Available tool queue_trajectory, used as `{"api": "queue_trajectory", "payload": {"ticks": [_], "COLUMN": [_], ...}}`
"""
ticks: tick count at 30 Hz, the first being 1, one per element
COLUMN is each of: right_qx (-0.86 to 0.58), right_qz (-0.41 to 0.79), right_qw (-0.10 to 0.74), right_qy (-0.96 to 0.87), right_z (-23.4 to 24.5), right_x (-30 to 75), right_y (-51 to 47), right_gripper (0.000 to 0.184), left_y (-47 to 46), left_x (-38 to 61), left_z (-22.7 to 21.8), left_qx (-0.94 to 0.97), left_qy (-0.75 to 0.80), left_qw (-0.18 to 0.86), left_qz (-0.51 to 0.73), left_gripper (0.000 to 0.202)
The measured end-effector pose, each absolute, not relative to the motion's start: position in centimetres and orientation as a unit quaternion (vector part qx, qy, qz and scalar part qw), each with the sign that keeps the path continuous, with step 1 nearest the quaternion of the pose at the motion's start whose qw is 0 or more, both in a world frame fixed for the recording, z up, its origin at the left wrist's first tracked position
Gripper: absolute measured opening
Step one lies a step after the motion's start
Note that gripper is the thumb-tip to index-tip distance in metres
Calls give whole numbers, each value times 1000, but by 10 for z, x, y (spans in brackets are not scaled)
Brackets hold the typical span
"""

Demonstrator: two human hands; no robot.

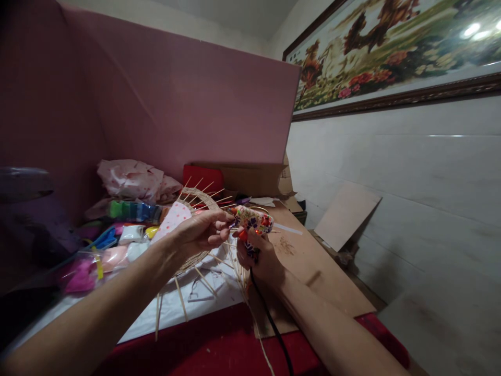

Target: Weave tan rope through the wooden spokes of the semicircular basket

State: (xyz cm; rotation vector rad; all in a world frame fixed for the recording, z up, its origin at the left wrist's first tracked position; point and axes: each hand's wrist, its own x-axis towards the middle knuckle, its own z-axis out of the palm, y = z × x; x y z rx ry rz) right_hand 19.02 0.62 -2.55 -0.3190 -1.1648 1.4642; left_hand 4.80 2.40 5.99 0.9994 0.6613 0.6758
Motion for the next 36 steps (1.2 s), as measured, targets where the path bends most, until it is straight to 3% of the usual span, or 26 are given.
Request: {"api": "queue_trajectory", "payload": {"ticks": [6, 21, 27, 36], "right_qx": [-152, -141, -136, -144], "right_qz": [623, 644, 652, 635], "right_qw": [586, 611, 588, 608], "right_qy": [-496, -439, -459, -455], "right_z": [-23, -19, -23, -22], "right_x": [190, 191, 190, 190], "right_y": [5, 5, 6, 5], "right_gripper": [29, 31, 32, 34], "left_y": [27, 44, 35, 34], "left_x": [47, 35, 37, 45], "left_z": [60, 49, 55, 49], "left_qx": [484, 546, 582, 620], "left_qy": [303, 201, 190, 240], "left_qw": [762, 752, 737, 662], "left_qz": [307, 309, 285, 345], "left_gripper": [27, 10, 19, 28]}}
